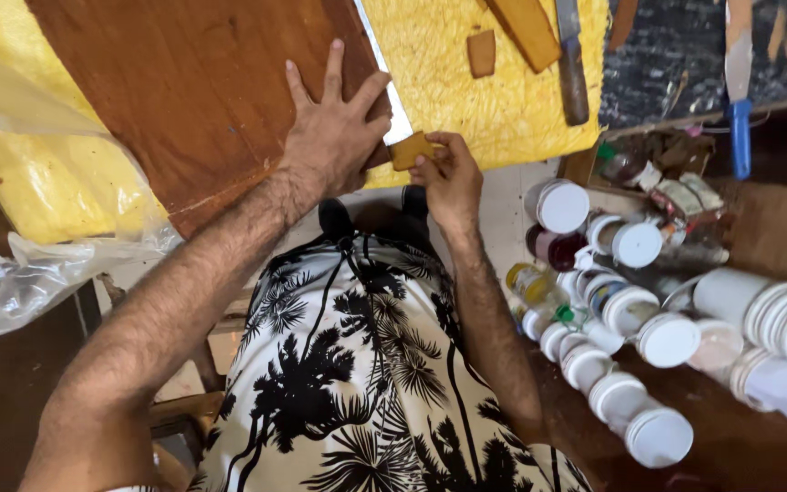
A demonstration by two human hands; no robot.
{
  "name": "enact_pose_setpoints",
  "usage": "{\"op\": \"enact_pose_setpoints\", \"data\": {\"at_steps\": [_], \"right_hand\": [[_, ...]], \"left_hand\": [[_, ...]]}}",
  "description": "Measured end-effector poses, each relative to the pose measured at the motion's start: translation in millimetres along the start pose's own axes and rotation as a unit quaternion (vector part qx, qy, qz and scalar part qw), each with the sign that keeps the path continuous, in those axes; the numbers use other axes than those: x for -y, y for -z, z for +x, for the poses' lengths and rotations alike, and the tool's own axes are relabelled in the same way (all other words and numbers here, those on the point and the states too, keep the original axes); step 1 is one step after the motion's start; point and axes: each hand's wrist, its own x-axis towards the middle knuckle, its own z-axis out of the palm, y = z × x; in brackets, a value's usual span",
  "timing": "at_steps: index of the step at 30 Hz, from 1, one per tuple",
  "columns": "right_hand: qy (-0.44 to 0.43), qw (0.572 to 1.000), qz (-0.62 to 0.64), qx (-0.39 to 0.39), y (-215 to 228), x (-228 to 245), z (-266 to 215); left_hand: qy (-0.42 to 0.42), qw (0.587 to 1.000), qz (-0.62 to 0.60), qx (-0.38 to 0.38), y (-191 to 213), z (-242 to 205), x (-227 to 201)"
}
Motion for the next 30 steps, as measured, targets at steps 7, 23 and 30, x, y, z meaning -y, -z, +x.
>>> {"op": "enact_pose_setpoints", "data": {"at_steps": [7,23,30], "right_hand": [[0.093,0.983,-0.159,-0.008,-38,-2,-12],[0.093,0.968,-0.23,0.038,-35,17,-2],[0.055,0.983,-0.173,0.02,-16,25,-9]], "left_hand": [[0.001,0.999,-0.043,0.023,14,1,-1],[-0.001,1.0,-0.017,0.013,-3,6,2],[0.055,0.991,-0.033,-0.119,-35,-60,6]]}}
